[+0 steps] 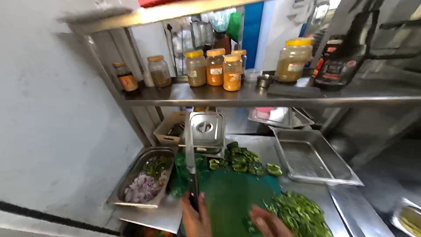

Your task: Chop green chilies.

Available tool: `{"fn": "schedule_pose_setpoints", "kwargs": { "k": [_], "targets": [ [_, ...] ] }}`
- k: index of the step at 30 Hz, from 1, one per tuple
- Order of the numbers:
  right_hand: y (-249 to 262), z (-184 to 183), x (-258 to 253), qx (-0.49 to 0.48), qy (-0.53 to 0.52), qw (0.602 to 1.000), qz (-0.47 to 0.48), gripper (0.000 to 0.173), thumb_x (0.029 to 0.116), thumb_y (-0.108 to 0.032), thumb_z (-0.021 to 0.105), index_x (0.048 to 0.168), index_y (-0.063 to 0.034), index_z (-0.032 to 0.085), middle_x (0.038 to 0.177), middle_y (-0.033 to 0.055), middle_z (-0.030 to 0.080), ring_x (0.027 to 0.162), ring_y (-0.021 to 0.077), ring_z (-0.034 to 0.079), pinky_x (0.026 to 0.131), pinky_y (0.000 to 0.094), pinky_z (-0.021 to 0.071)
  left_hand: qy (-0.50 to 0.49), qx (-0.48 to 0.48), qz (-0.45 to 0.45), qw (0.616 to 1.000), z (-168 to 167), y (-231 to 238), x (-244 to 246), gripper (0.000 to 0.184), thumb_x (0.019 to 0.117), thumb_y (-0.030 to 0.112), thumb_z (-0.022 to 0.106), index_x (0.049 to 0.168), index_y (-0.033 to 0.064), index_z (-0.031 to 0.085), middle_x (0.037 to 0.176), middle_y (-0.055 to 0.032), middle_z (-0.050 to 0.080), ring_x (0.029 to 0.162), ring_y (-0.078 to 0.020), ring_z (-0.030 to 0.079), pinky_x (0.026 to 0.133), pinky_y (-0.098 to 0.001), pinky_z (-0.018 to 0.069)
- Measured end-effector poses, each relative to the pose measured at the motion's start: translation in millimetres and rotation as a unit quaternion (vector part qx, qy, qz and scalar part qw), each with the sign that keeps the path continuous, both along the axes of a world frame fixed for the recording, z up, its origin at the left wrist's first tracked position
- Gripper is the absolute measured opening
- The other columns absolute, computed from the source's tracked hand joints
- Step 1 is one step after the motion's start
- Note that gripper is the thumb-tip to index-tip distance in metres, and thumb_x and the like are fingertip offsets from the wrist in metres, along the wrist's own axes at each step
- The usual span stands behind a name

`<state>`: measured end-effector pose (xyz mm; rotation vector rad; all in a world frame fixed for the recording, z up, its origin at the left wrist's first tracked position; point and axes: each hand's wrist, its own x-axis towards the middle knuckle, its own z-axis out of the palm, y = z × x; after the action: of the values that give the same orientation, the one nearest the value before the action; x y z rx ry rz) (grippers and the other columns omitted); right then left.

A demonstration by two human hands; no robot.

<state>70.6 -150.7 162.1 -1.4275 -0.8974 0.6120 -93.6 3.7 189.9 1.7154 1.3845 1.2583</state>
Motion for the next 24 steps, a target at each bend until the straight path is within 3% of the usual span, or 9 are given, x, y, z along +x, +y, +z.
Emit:
{"fn": "schedule_pose_setpoints", "kwargs": {
  "k": [3, 5, 7, 11, 14, 17, 19, 21, 24],
  "targets": [
    [27.4, 14.4, -17.1, -0.020, 0.042, 0.999, 0.020, 0.052, 0.1091, -0.036, 0.051, 0.152, -0.0055, 0.049, 0.138, 0.0070, 0.066, 0.122, 0.0207, 0.067, 0.102, 0.0410, 0.0588, 0.071, -0.024, -0.104, 0.992, -35.4, -62.6, 15.5, 0.048, 0.0991, 0.024, 0.067, 0.132, -0.0074, 0.052, 0.100, -0.0153, 0.069, 0.081, -0.0200, 0.069, 0.073, -0.0409, 0.0619],
    [33.0, 14.5, -22.4, -0.026, 0.102, 0.994, -0.018, 0.049, 0.1103, -0.031, 0.050, 0.149, -0.0009, 0.046, 0.130, 0.0087, 0.070, 0.117, 0.0191, 0.069, 0.100, 0.0380, 0.0588, 0.121, 0.004, -0.151, 0.981, -52.1, -82.8, 30.5, 0.046, 0.0981, 0.028, 0.066, 0.130, -0.0039, 0.056, 0.104, -0.0144, 0.070, 0.085, -0.0239, 0.072, 0.074, -0.0461, 0.0627],
    [30.3, 7.6, -20.5, -0.010, 0.177, 0.979, -0.097, 0.038, 0.1112, -0.023, 0.046, 0.140, 0.0009, 0.047, 0.117, 0.0129, 0.073, 0.104, 0.0222, 0.072, 0.089, 0.0376, 0.0617, 0.141, 0.038, -0.191, 0.971, -62.9, -92.3, 45.2, 0.045, 0.0962, 0.030, 0.068, 0.127, -0.0015, 0.059, 0.105, -0.0137, 0.071, 0.087, -0.0254, 0.073, 0.073, -0.0466, 0.0632],
    [2.7, -4.0, 5.3, 0.035, 0.270, 0.938, -0.214, 0.031, 0.1083, -0.018, 0.035, 0.131, 0.0010, 0.046, 0.092, 0.0179, 0.070, 0.082, 0.0270, 0.072, 0.074, 0.0409, 0.0624, 0.137, 0.056, -0.407, 0.902, -66.5, -89.4, 52.1, 0.058, 0.0905, 0.046, 0.073, 0.129, 0.0049, 0.061, 0.113, -0.0086, 0.068, 0.102, -0.0217, 0.066, 0.089, -0.0411, 0.0595],
    [-30.5, -25.9, 26.4, 0.004, 0.247, 0.934, -0.258, 0.029, 0.1102, -0.026, 0.039, 0.130, -0.0052, 0.046, 0.079, 0.0130, 0.062, 0.065, 0.0249, 0.065, 0.060, 0.0414, 0.0599, 0.152, 0.026, -0.560, 0.814, -60.9, -67.0, 55.4, 0.057, 0.0871, 0.064, 0.071, 0.124, 0.0216, 0.070, 0.123, 0.0025, 0.068, 0.118, -0.0138, 0.061, 0.102, -0.0400, 0.0545],
    [-75.4, -39.9, 44.0, -0.083, 0.250, 0.936, -0.235, 0.028, 0.1114, -0.020, 0.041, 0.131, -0.0020, 0.048, 0.081, 0.0163, 0.065, 0.063, 0.0289, 0.068, 0.060, 0.0452, 0.0631, 0.186, 0.034, -0.565, 0.803, -75.6, -36.6, 70.8, 0.042, 0.0938, 0.054, 0.069, 0.123, 0.0241, 0.072, 0.131, 0.0038, 0.066, 0.125, -0.0139, 0.060, 0.106, -0.0420, 0.0531],
    [-99.4, -50.6, 47.0, -0.160, 0.191, 0.944, -0.216, 0.029, 0.1089, -0.018, 0.044, 0.134, -0.0039, 0.051, 0.085, 0.0136, 0.068, 0.060, 0.0241, 0.066, 0.056, 0.0397, 0.0603, 0.237, 0.046, -0.532, 0.812, -95.2, -21.7, 86.1, 0.046, 0.0899, 0.048, 0.075, 0.126, 0.0209, 0.070, 0.133, 0.0000, 0.065, 0.128, -0.0201, 0.058, 0.108, -0.0455, 0.0505],
    [-112.6, -62.3, 43.1, -0.280, 0.053, 0.936, -0.208, 0.032, 0.1077, -0.026, 0.048, 0.135, -0.0109, 0.055, 0.081, 0.0073, 0.063, 0.059, 0.0197, 0.061, 0.054, 0.0386, 0.0555, 0.292, 0.037, -0.530, 0.795, -117.1, -14.0, 97.8, 0.047, 0.0881, 0.041, 0.080, 0.128, 0.0166, 0.069, 0.132, -0.0057, 0.065, 0.127, -0.0256, 0.058, 0.110, -0.0469, 0.0490],
    [-112.7, -65.1, 29.4, -0.427, -0.110, 0.880, -0.176, 0.039, 0.1079, -0.040, 0.051, 0.140, -0.0185, 0.056, 0.096, 0.0099, 0.072, 0.086, 0.0269, 0.072, 0.080, 0.0505, 0.0594, 0.282, 0.029, -0.541, 0.792, -145.1, -12.0, 103.9, 0.028, 0.0905, 0.026, 0.078, 0.116, 0.0148, 0.075, 0.118, -0.0039, 0.071, 0.113, -0.0194, 0.067, 0.102, -0.0415, 0.0550]
  ]
}}
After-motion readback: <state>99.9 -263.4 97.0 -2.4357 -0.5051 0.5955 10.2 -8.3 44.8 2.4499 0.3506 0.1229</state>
